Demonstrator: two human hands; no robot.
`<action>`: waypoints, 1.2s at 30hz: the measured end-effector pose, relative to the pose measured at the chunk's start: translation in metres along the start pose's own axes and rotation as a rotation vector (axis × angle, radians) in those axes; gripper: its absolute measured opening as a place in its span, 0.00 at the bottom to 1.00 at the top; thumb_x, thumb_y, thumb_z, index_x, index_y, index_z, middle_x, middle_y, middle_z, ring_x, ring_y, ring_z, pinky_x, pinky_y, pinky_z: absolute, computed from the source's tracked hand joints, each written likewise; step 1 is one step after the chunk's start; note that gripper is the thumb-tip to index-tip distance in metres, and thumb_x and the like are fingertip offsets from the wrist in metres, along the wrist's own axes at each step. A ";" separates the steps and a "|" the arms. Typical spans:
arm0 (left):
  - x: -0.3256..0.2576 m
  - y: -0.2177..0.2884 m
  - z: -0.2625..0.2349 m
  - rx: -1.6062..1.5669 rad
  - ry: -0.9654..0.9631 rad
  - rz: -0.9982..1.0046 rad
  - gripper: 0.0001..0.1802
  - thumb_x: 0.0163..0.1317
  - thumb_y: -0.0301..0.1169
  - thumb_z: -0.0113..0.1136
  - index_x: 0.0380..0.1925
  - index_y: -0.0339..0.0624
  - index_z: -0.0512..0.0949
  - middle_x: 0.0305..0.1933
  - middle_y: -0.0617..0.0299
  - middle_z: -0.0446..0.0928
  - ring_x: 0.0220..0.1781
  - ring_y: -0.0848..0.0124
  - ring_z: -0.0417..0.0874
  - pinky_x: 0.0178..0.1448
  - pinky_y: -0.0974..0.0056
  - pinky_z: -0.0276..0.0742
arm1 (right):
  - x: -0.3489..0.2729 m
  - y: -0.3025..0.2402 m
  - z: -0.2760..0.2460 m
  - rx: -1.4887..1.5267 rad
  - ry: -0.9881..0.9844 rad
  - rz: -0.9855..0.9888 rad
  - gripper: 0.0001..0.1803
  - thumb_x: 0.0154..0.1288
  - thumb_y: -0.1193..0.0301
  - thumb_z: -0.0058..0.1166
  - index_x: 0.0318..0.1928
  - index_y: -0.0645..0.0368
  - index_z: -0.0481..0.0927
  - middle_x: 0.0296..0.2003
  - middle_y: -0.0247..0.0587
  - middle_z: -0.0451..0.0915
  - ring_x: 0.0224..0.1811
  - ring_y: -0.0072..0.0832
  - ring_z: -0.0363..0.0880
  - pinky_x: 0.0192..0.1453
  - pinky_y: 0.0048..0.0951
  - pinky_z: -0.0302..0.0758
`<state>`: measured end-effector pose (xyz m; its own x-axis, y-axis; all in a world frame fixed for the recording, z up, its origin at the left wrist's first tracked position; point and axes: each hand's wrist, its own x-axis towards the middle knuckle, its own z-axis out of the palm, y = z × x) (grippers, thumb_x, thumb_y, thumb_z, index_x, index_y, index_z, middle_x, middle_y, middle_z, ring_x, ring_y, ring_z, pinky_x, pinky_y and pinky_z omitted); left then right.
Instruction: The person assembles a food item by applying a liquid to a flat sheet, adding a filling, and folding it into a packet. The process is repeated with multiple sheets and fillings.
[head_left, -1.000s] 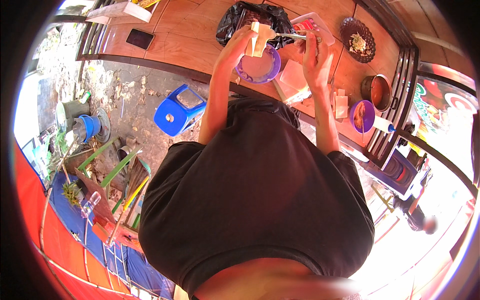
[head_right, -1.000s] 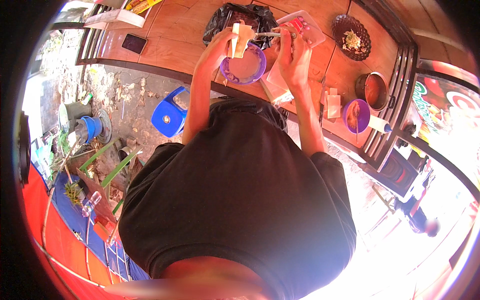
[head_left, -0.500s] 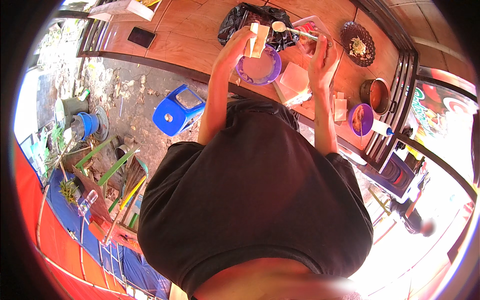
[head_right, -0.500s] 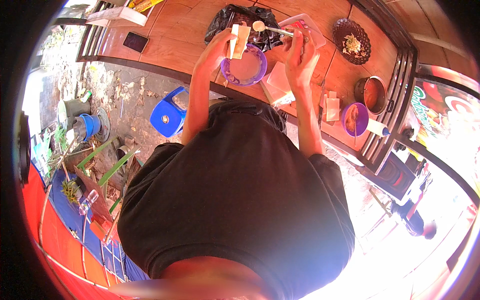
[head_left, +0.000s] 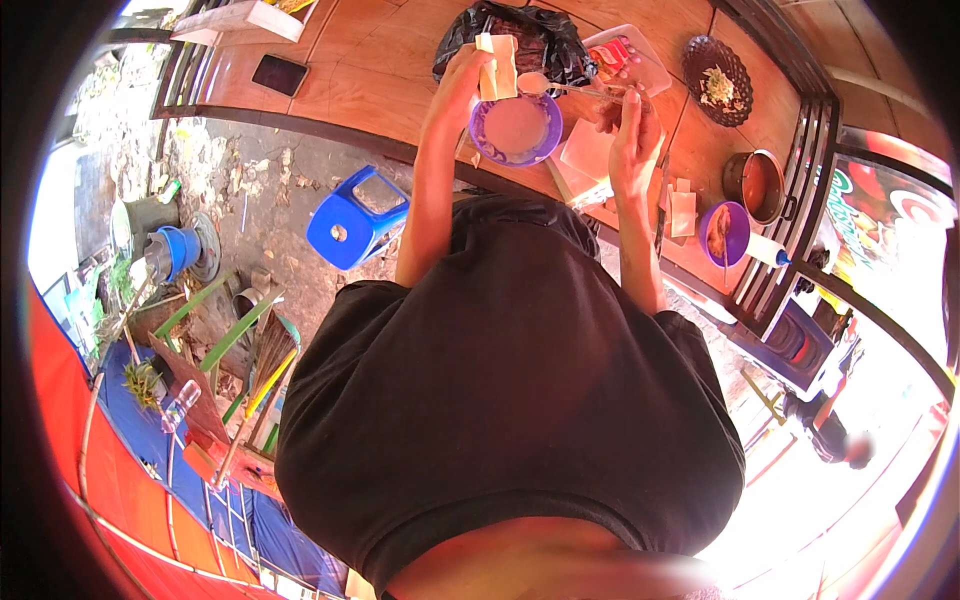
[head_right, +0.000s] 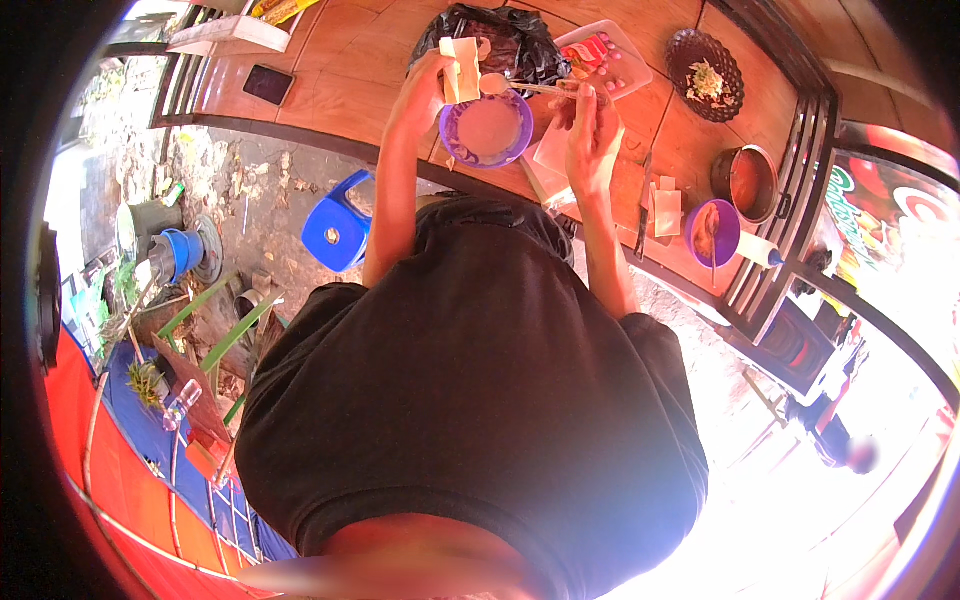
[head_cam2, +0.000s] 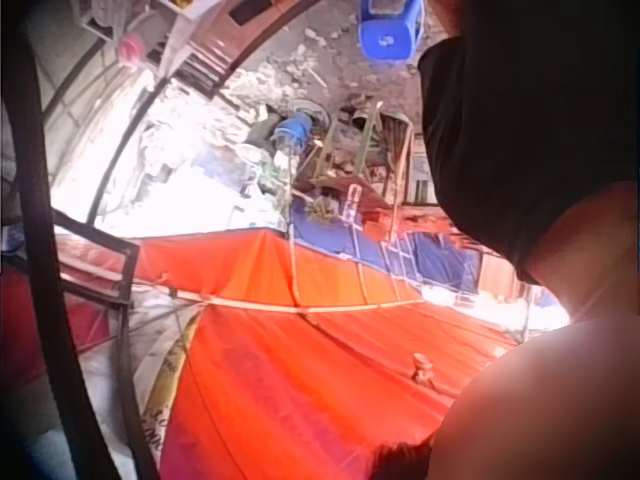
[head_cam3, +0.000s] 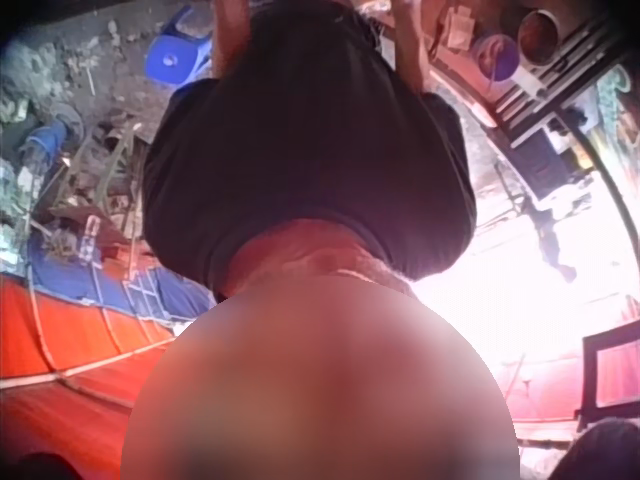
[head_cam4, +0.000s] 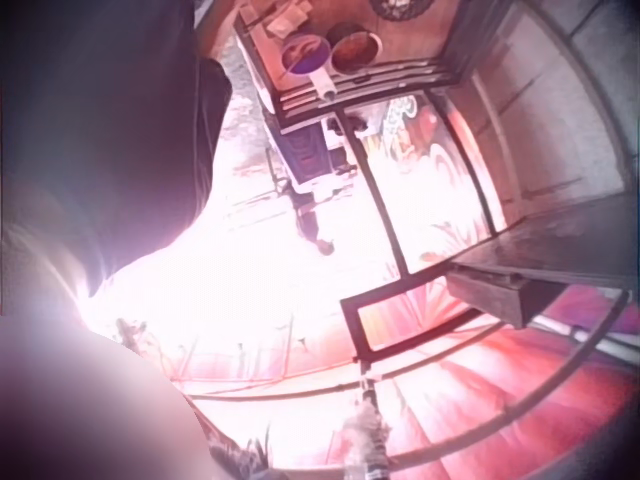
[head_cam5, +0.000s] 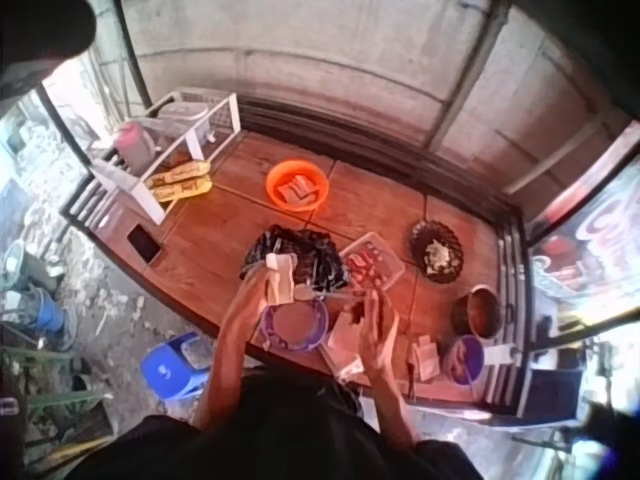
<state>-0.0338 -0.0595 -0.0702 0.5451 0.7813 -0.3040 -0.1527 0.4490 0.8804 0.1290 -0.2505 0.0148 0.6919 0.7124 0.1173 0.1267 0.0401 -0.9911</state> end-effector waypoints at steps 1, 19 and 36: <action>0.000 -0.001 0.003 -0.012 -0.005 -0.011 0.13 0.71 0.38 0.55 0.48 0.42 0.80 0.42 0.65 0.77 0.44 0.73 0.78 0.47 0.63 0.75 | 0.002 -0.001 0.002 -0.007 -0.010 -0.001 0.21 0.86 0.60 0.45 0.46 0.66 0.82 0.28 0.34 0.79 0.27 0.17 0.72 0.33 0.25 0.70; -0.007 0.010 0.010 0.018 -0.200 -0.142 0.22 0.74 0.36 0.51 0.64 0.40 0.76 0.54 0.60 0.79 0.54 0.69 0.83 0.55 0.57 0.86 | 0.043 0.001 0.012 -0.101 -0.045 -0.225 0.15 0.84 0.68 0.48 0.46 0.66 0.83 0.27 0.36 0.83 0.26 0.18 0.76 0.31 0.23 0.72; -0.004 0.011 0.008 0.077 -0.133 -0.175 0.22 0.73 0.35 0.53 0.64 0.40 0.76 0.53 0.58 0.80 0.49 0.68 0.85 0.53 0.59 0.86 | 0.037 -0.008 0.009 -0.117 -0.111 -0.219 0.18 0.86 0.65 0.46 0.45 0.65 0.85 0.29 0.33 0.82 0.28 0.17 0.75 0.33 0.23 0.72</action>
<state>-0.0311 -0.0611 -0.0565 0.6623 0.6280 -0.4086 0.0141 0.5348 0.8449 0.1470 -0.2183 0.0264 0.5577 0.7683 0.3142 0.3505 0.1252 -0.9282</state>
